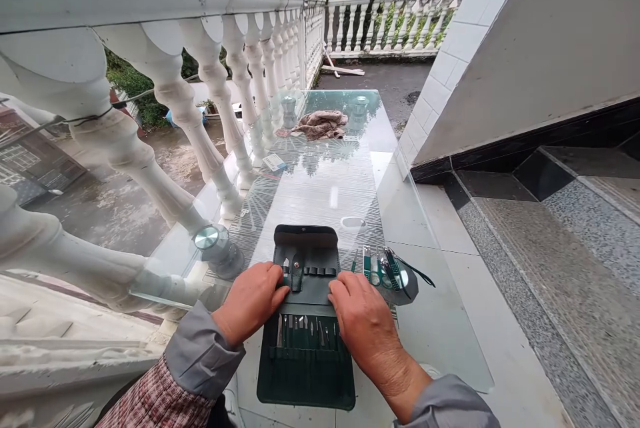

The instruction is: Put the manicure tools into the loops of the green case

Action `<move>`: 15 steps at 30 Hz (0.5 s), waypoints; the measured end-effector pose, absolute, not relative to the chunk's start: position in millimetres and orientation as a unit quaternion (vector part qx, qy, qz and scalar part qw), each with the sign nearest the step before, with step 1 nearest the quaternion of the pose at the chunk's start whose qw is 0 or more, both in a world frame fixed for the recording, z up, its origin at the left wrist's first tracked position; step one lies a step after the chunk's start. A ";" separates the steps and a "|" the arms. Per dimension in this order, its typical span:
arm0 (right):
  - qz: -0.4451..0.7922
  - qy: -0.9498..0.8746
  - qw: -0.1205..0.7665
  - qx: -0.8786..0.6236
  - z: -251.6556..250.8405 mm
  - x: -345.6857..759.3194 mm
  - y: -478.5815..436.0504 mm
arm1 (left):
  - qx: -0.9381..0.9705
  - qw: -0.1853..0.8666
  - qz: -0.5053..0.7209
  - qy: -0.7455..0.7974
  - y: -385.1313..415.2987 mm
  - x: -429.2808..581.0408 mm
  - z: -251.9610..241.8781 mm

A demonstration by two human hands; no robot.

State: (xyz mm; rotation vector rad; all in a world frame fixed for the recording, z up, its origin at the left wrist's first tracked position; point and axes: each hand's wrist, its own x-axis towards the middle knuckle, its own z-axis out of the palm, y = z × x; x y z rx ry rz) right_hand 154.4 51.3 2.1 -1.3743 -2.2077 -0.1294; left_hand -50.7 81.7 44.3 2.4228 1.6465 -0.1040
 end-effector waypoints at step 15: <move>0.080 -0.745 0.390 -0.535 45.5 208.4 -6.9 | 0.818 0.069 -0.029 0.571 80.3 -49.2 42.1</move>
